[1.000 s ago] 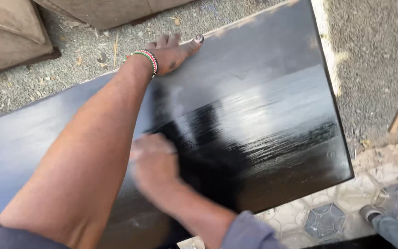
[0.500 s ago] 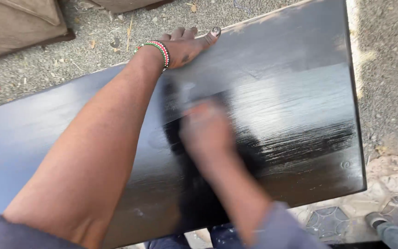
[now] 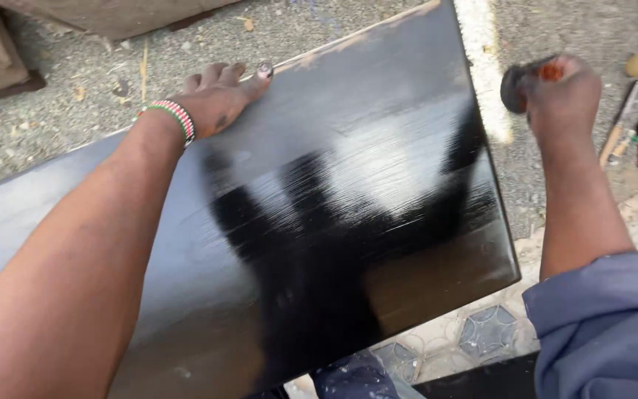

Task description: Applying black paint to a furniture unit using a sponge applicator

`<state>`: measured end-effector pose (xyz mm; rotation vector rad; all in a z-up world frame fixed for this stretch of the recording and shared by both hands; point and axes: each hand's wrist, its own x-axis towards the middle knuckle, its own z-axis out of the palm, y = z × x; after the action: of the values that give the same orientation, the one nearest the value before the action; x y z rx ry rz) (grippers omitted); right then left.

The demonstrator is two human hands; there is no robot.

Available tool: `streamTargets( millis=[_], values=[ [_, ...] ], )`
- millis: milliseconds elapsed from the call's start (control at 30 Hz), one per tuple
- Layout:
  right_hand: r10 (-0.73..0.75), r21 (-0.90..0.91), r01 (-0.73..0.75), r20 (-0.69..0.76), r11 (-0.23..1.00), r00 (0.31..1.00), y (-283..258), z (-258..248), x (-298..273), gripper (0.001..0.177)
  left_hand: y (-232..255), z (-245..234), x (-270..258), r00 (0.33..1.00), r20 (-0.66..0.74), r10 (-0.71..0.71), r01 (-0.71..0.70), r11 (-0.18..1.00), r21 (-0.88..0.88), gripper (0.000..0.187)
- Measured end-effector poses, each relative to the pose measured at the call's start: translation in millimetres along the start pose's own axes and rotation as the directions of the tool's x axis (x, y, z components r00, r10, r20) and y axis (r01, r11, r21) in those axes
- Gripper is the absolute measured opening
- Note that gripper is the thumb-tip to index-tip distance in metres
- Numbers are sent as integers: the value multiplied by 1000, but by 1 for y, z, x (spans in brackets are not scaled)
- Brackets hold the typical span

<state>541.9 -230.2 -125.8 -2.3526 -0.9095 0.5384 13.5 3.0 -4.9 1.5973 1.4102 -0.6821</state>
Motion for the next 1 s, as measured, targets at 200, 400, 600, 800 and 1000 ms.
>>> streamTargets(
  millis=[200,400,600,800,1000],
  values=[
    [172,110,-186,126,976,977,-109,69,42,32,-8,12,12,996,-85,20,-11,995,97,107],
    [56,-883,428,445,195,894,-35,-3,-49,20,-17,10,-8,989,-134,68,-75,996,-45,124],
    [336,475,-220,-174,852,926,24,-44,-320,11,-98,73,101,534,-784,316,-816,-50,-576,106],
    [381,547,-243,-153,801,912,63,-14,-574,26,-192,239,-203,302,-647,700,-948,149,-281,62],
    [513,624,-354,-89,696,854,42,79,-713,59,-311,446,-299,482,371,794,-104,472,-875,71]
  ],
)
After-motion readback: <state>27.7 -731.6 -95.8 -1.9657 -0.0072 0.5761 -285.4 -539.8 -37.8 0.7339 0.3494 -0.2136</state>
